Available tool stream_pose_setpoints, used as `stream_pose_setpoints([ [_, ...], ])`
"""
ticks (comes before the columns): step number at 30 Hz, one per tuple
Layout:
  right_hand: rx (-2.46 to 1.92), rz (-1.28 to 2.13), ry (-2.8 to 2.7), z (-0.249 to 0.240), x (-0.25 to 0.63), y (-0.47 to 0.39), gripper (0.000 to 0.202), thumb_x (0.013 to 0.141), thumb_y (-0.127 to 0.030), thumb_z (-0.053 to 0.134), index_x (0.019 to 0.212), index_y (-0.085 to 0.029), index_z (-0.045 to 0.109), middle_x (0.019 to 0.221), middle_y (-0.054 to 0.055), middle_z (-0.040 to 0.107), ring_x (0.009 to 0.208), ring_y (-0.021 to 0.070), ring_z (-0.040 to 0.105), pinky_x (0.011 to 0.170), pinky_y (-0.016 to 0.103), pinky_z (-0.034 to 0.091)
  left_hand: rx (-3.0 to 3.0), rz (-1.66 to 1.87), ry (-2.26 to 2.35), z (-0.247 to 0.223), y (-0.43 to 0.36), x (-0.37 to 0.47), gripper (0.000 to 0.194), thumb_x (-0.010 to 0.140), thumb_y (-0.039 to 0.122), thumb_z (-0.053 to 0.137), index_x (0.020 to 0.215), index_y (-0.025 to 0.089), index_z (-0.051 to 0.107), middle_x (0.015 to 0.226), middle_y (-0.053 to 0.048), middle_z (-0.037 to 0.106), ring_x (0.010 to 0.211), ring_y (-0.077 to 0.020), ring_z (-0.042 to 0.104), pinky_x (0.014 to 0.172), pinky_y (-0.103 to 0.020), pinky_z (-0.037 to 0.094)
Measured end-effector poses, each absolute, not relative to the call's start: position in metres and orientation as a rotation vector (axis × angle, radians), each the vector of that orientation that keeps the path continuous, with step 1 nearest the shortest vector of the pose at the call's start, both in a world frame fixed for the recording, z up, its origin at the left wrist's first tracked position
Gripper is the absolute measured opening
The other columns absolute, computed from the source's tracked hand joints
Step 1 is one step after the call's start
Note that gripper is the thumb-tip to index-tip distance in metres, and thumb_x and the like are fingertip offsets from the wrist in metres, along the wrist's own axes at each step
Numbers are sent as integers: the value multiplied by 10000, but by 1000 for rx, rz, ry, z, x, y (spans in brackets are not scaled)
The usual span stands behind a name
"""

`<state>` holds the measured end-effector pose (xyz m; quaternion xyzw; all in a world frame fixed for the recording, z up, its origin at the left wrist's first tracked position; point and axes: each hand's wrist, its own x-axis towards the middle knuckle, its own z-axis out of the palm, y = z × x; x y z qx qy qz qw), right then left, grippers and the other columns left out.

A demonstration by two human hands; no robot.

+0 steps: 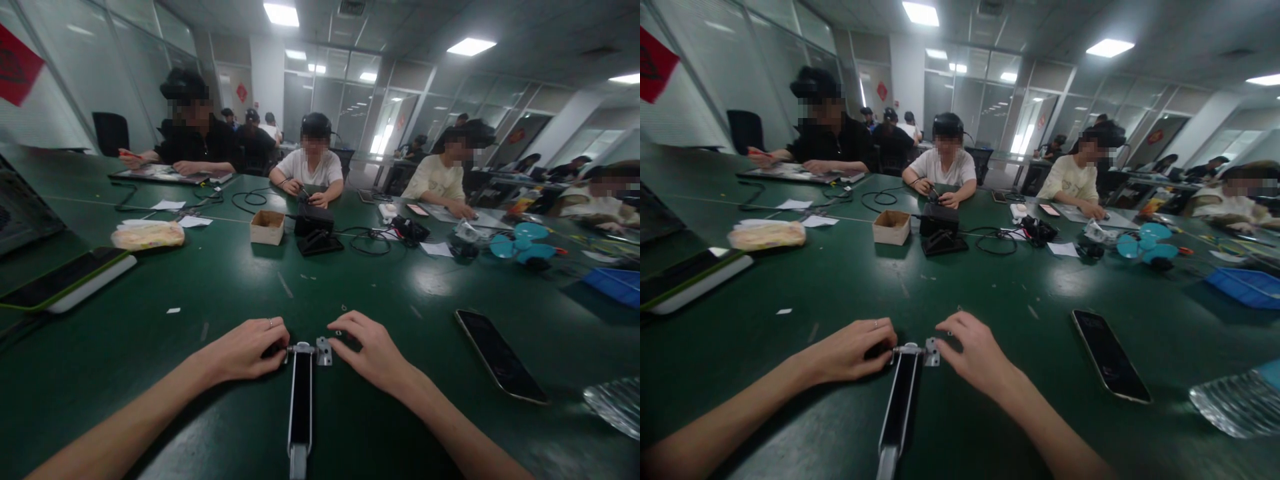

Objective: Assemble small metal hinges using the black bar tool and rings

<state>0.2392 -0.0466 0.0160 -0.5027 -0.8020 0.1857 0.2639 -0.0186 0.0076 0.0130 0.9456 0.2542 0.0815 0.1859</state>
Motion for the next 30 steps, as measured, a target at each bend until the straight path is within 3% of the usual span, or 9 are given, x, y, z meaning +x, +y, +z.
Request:
stream_pose_setpoints([
  [8, -1540, 155, -2175, 17, 275, -28, 221, 894, -182, 452, 1008, -175, 643, 997, 90, 628, 938, 208, 576, 835, 386, 485, 2690, 229, 731, 16, 8, -18, 120, 841, 209, 468, 896, 165, 565, 866, -39, 590, 727, -166, 559, 662, -279, 428],
  [30, -1716, 304, -2443, 25, 281, -31, 227, 899, -189, 469, 1026, -160, 655, 1020, 95, 590, 919, 205, 543, 795, 359, 466, 2728, 258, 716, 14, 8, -18, 120, 844, 215, 471, 904, 168, 565, 862, -39, 593, 734, -164, 559, 666, -278, 422],
])
